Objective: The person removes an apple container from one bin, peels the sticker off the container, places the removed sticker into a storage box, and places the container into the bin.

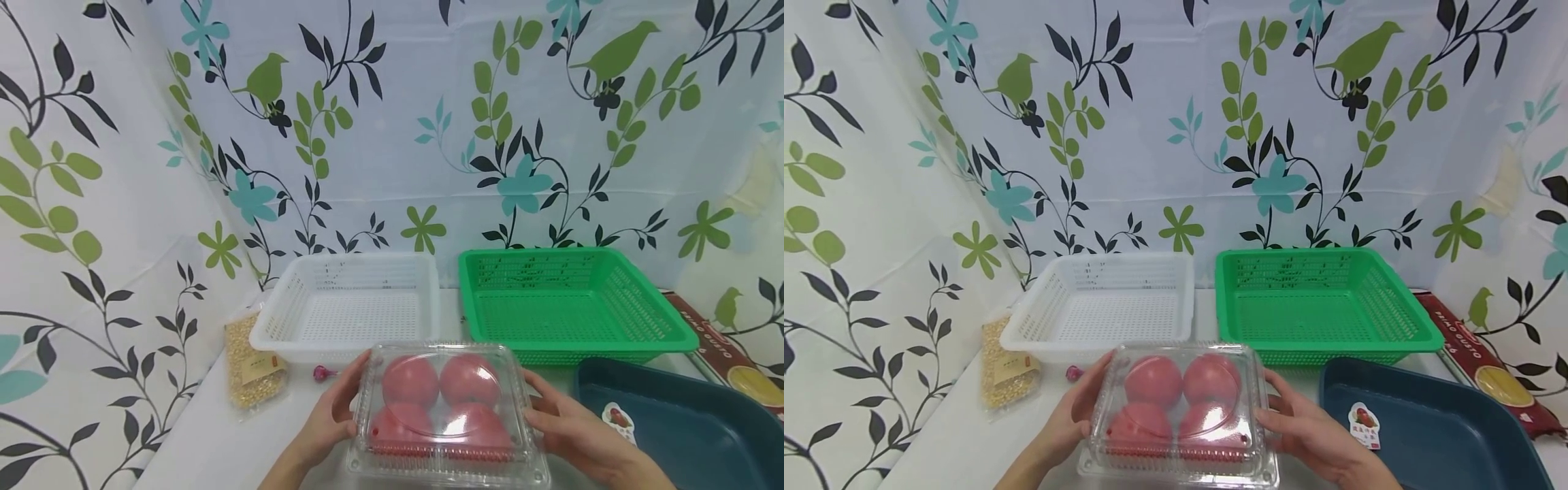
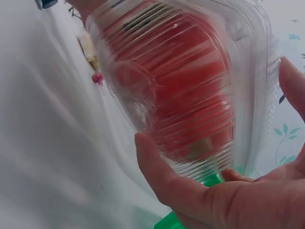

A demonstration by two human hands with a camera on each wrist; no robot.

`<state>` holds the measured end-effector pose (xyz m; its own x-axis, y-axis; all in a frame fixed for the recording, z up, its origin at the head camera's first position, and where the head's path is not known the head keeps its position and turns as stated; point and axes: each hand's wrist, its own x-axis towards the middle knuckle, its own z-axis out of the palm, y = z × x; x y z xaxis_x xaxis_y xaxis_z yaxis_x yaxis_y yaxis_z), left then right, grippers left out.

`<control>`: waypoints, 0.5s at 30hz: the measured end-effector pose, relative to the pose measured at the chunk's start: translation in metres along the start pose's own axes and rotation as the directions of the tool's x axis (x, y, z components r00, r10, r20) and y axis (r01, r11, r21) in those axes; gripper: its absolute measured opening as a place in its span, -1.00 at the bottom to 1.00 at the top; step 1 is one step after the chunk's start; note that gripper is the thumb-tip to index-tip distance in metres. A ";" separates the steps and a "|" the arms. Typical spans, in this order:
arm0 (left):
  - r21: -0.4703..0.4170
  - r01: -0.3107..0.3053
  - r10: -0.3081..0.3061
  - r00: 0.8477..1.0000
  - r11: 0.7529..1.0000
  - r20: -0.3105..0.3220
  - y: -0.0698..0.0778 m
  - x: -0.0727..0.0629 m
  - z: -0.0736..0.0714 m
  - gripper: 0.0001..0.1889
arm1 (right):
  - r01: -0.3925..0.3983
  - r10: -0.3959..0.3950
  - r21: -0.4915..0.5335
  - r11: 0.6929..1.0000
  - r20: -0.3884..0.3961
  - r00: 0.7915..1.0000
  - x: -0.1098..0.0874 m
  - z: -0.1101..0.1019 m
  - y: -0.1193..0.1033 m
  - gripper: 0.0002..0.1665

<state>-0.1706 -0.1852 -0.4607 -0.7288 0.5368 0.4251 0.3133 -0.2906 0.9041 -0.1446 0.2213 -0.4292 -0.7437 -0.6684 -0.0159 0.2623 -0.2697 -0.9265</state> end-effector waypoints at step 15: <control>0.031 0.039 -0.036 0.996 0.999 -0.077 0.009 0.005 0.001 0.01 | 0.032 -0.036 -0.050 0.998 -0.083 0.996 0.002 0.002 0.000 -0.47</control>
<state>-0.1706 -0.1848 -0.4500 -0.7844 0.4843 0.3875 0.3035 -0.2451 0.9207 -0.1446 0.2188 -0.4283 -0.8014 -0.5980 -0.0138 0.2072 -0.2558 -0.9443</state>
